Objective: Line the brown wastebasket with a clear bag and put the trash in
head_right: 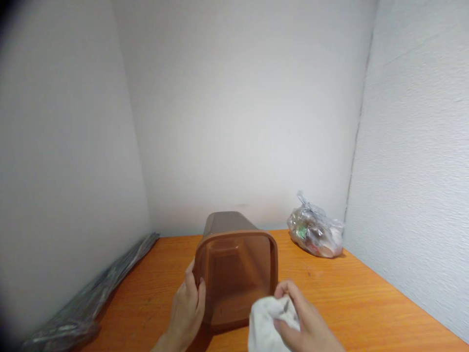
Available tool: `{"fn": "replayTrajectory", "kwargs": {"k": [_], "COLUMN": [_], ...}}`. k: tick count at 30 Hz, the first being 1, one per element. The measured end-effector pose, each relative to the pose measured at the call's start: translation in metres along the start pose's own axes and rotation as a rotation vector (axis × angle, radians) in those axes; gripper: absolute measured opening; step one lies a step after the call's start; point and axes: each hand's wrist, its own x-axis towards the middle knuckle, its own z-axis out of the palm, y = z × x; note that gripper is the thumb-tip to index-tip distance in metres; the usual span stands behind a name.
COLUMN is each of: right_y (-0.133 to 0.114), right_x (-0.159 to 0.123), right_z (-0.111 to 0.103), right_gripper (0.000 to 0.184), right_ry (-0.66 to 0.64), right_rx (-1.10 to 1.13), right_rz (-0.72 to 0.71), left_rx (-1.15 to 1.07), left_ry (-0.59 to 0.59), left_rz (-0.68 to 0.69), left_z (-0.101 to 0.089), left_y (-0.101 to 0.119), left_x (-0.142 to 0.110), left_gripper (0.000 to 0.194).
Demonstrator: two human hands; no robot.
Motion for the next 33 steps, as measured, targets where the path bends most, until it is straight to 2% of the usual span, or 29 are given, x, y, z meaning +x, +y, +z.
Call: {"fn": "replayTrajectory", "kwargs": {"k": [2,3,5,11,13,18,22,25,29,33], "right_y": [-0.021,-0.030,-0.040,-0.041,-0.039,-0.024,-0.012,-0.006,0.000,0.004], "right_x": [0.005,0.008,0.015,0.038,0.046,0.087,0.138,0.163,0.162,0.126], "right_z": [0.012,0.021,0.040,0.097,0.110,0.128,0.131,0.130,0.134,0.139], "right_gripper": [0.051,0.062,0.072,0.062,0.063,0.054,0.057,0.061,0.068,0.065], "right_ry": [0.131,0.131,0.019,-0.432,-0.487,-0.335,-0.222,-0.116,-0.048,-0.079], "right_rx": [0.000,0.002,-0.020,-0.364,-0.427,-0.572,-0.666,-0.703,-0.715,-0.720], "right_rz": [-0.076,-0.116,-0.166,-0.202,-0.229,-0.315,-0.210,-0.114,-0.035,-0.050], "left_rx": [-0.030,-0.047,-0.086,-0.154,-0.157,-0.174,-0.158,-0.137,-0.119,-0.154], "left_ry": [-0.012,-0.016,-0.027,-0.008,-0.002,0.007,0.003,0.004,0.000,-0.042], "left_rz": [-0.004,-0.011,-0.022,-0.012,0.014,0.010,0.050,0.035,0.011,0.033], "left_z": [0.001,0.002,0.002,0.012,0.016,0.018,0.018,0.020,0.023,0.020], "left_y": [-0.005,-0.007,-0.012,-0.032,-0.036,-0.037,-0.038,-0.041,-0.044,-0.039], "left_x": [-0.005,-0.007,-0.009,-0.011,-0.011,-0.010,-0.009,-0.008,-0.008,-0.008], "left_gripper": [0.054,0.053,0.052,0.055,0.058,0.062,0.066,0.066,0.067,0.065]}}
